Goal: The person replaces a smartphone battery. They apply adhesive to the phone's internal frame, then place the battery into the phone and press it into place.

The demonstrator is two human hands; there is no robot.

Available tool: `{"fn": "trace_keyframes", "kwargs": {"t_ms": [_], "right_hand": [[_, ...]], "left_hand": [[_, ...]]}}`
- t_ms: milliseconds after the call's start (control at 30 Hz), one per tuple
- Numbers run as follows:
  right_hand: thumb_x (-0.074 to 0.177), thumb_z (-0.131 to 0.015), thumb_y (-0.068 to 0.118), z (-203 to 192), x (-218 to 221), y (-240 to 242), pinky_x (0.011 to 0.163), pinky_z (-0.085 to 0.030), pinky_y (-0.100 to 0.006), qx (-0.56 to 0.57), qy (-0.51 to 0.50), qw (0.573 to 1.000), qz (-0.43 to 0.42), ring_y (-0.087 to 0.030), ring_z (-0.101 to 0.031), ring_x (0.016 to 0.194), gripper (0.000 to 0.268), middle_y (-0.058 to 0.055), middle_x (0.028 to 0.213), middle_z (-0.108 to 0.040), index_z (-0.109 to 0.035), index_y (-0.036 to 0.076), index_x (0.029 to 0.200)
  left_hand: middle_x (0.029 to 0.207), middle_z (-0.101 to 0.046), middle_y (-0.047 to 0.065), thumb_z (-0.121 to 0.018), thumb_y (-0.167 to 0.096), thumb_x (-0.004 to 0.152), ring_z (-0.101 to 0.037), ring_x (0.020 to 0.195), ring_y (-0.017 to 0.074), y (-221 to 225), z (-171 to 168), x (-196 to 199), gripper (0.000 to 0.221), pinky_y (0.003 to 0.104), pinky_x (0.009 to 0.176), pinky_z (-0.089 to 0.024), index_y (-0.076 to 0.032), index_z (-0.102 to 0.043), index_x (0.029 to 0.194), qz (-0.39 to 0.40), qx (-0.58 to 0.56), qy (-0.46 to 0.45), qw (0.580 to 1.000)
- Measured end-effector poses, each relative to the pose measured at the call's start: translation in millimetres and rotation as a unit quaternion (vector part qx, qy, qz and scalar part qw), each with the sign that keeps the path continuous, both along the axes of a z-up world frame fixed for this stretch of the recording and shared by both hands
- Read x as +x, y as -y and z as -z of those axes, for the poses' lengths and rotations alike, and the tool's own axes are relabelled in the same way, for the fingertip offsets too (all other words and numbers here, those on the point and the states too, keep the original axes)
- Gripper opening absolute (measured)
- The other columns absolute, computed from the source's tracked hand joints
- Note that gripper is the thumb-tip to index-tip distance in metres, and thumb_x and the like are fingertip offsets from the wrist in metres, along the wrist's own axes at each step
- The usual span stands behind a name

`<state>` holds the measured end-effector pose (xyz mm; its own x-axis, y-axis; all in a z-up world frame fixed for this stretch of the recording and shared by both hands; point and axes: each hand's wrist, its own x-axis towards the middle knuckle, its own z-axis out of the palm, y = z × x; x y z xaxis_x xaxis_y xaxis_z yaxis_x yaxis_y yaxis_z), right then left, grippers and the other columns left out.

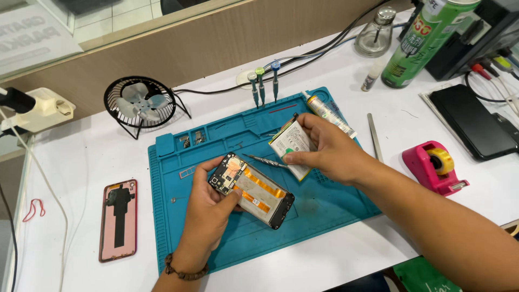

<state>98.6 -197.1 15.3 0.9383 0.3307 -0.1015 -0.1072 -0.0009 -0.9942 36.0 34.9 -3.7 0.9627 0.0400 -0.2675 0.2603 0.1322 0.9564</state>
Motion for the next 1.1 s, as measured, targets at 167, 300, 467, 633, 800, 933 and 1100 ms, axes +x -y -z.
{"fn": "trace_keyframes", "kwargs": {"t_ms": [167,300,467,633,800,933,1100], "right_hand": [[0.078,-0.072,0.011,5.5,6.3,7.8,0.071,-0.056,-0.023,-0.012,0.06,0.997,-0.036,-0.01,-0.06,0.088,0.035,-0.006,0.095,-0.062,-0.051,0.006,0.106],[0.081,-0.069,0.014,-1.0,13.3,15.4,0.07,-0.058,-0.023,-0.016,0.091,0.995,-0.025,-0.01,-0.063,0.088,0.031,-0.007,0.098,-0.064,-0.052,0.005,0.106],[0.086,-0.064,0.013,-9.2,18.2,22.4,0.062,-0.057,-0.025,-0.055,0.101,0.993,0.003,-0.011,-0.064,0.079,0.021,-0.005,0.093,-0.067,-0.055,0.007,0.104],[0.093,-0.053,0.02,-5.8,23.5,25.1,0.064,-0.049,-0.026,-0.243,0.163,0.956,-0.028,-0.008,-0.061,0.079,0.016,0.0,0.107,-0.068,-0.057,0.013,0.107],[0.091,-0.051,0.028,-8.8,25.0,25.8,0.072,-0.05,-0.039,-0.454,0.179,0.859,-0.158,-0.027,-0.063,0.09,0.04,-0.011,0.108,-0.065,-0.047,0.017,0.13],[0.092,-0.05,0.025,-13.0,24.2,24.4,0.069,-0.051,-0.039,-0.464,0.145,0.858,-0.166,-0.027,-0.065,0.091,0.038,-0.011,0.11,-0.065,-0.045,0.02,0.129],[0.089,-0.054,0.026,1.7,29.1,25.4,0.078,-0.05,-0.039,-0.46,0.208,0.849,-0.159,-0.026,-0.062,0.103,0.037,-0.009,0.117,-0.064,-0.053,0.014,0.124]], "left_hand": [[0.107,-0.069,0.022,-0.061,0.005,0.081,-0.072,0.093,0.0323,-3.1,-0.4,1.2,0.049,0.04,0.056,-0.063,-0.01,-0.04,0.123,0.021,0.016,-0.026,0.999],[0.106,-0.07,0.023,-0.062,0.004,0.082,-0.074,0.092,0.034,-2.1,-4.7,1.7,0.047,0.04,0.055,-0.064,-0.01,-0.04,0.122,0.032,0.037,-0.041,0.998],[0.106,-0.071,0.021,-0.062,0.002,0.082,-0.074,0.093,0.0321,-2.5,-4.8,2.2,0.044,0.036,0.054,-0.062,-0.01,-0.043,0.12,0.027,0.058,-0.038,0.997],[0.111,-0.068,0.021,-0.062,0.005,0.08,-0.066,0.101,0.0274,-0.5,-13.0,1.6,0.049,0.042,0.079,-0.063,-0.009,-0.048,0.125,0.021,0.035,-0.037,0.999],[0.11,-0.069,0.02,-0.061,0.007,0.078,-0.068,0.098,0.0286,-1.7,-17.7,2.1,0.061,0.042,0.075,-0.063,-0.01,-0.05,0.136,0.041,0.018,-0.024,0.999],[0.106,-0.07,0.021,-0.064,0.007,0.077,-0.071,0.098,0.0332,-0.6,-17.9,1.1,0.064,0.039,0.054,-0.062,-0.014,-0.046,0.135,0.051,0.034,-0.032,0.998],[0.1,-0.068,0.019,-0.069,0.008,0.073,-0.069,0.1,0.027,-0.9,-25.3,-0.7,0.069,0.04,0.08,-0.066,-0.015,-0.049,0.136,0.094,0.085,-0.069,0.99]]}}
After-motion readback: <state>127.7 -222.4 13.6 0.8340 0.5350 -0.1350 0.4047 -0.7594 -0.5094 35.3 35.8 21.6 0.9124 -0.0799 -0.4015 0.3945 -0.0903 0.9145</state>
